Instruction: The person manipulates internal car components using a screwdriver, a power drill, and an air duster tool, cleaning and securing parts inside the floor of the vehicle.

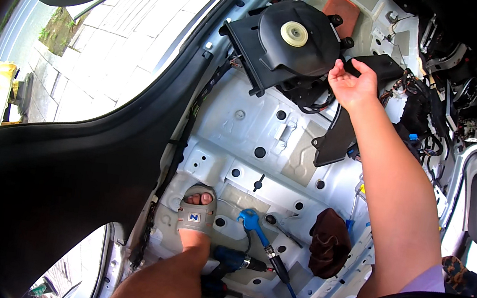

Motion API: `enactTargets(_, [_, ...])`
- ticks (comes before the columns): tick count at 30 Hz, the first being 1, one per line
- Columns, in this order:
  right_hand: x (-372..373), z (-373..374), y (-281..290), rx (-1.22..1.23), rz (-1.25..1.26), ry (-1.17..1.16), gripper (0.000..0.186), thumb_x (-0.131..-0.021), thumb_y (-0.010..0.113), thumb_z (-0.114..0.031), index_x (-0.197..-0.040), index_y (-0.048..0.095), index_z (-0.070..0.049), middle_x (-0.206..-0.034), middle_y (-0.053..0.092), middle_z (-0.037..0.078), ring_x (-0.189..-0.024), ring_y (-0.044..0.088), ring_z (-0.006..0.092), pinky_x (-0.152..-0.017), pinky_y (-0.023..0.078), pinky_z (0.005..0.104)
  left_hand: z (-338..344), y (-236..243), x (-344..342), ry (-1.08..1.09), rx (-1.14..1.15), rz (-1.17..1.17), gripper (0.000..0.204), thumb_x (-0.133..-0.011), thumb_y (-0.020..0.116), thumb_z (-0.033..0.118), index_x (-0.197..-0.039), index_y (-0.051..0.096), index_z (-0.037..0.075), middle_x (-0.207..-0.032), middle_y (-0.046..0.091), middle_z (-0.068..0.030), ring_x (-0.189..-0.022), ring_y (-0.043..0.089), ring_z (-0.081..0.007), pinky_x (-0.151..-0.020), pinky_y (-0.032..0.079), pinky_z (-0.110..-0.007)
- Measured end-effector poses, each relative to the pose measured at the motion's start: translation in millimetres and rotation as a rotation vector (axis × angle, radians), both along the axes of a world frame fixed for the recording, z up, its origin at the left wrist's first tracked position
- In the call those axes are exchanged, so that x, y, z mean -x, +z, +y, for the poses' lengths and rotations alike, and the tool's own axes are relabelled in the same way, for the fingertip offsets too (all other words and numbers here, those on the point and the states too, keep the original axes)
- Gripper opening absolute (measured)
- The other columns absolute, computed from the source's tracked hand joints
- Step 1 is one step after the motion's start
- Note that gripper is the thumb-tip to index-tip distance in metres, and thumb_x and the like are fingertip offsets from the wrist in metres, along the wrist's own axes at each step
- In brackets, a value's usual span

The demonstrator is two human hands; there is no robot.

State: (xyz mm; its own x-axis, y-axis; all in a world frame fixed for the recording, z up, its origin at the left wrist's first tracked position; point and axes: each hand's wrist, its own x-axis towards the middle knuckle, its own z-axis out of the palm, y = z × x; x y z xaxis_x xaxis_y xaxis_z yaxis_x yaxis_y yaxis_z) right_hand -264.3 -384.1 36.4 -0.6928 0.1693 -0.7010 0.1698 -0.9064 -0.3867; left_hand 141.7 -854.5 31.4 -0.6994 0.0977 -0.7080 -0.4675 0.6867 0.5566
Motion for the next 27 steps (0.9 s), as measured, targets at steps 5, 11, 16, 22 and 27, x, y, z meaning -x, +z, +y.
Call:
enactTargets(5, [-79.4,-24.7,34.9,-0.578,0.040,0.366,0.048,-0.106,0.060,-0.018,-0.146,0.049,0.006,-0.125,0.069,0.021,-0.111,0.070,0.0291,-0.098,0.058,0.0369,-19.1,-4.9,-19.4,0.049,0.030,-0.013,0.048,-0.095,0.059,0.007,-0.142,0.050,0.000,-0.133,0.063,-0.0214,-0.127,0.061,-0.0355,-0.107,0.050,-0.044])
enactTargets(11, [-325.3,-29.9,44.0,-1.829,-0.042,1.501,0.057,-0.094,0.079,-0.028,-0.145,0.062,-0.012,-0.155,0.051,0.026,-0.140,0.054,0.0443,-0.114,0.049,0.0514,-35.4,-13.7,-32.4,0.068,0.055,0.005,0.045,-0.096,0.058,0.008,-0.140,0.051,0.001,-0.132,0.063,-0.0208,-0.125,0.062,-0.0356,-0.106,0.050,-0.045])
enactTargets(16, [-395.0,-4.9,43.5,-2.094,0.252,1.736,0.058,-0.074,0.083,-0.013,-0.130,0.069,-0.015,-0.148,0.052,0.023,-0.129,0.056,0.0444,-0.106,0.052,0.0519,-42.6,-22.5,-40.9,0.059,0.059,0.048,0.043,-0.097,0.058,0.009,-0.139,0.052,0.002,-0.131,0.064,-0.0202,-0.124,0.062,-0.0356,-0.105,0.050,-0.045])
enactTargets(22, [-279.8,-49.2,68.5,-1.658,0.322,1.121,0.051,-0.077,0.077,0.001,-0.125,0.064,-0.009,-0.119,0.069,0.016,-0.106,0.072,0.0365,-0.088,0.059,0.0431,-22.2,-40.6,-43.0,0.005,0.126,0.193,0.040,-0.098,0.057,0.010,-0.137,0.053,0.003,-0.129,0.064,-0.0196,-0.122,0.063,-0.0356,-0.104,0.051,-0.046])
enactTargets(27, [-150.9,-149.3,16.6,-1.538,0.622,1.211,0.061,-0.087,0.082,-0.010,-0.139,0.050,-0.009,-0.130,0.067,0.022,-0.119,0.067,0.0437,-0.102,0.055,0.0488,19.2,-70.7,-20.3,-0.165,0.266,0.449,0.037,-0.099,0.057,0.011,-0.135,0.054,0.004,-0.128,0.064,-0.0190,-0.121,0.063,-0.0357,-0.103,0.051,-0.046])
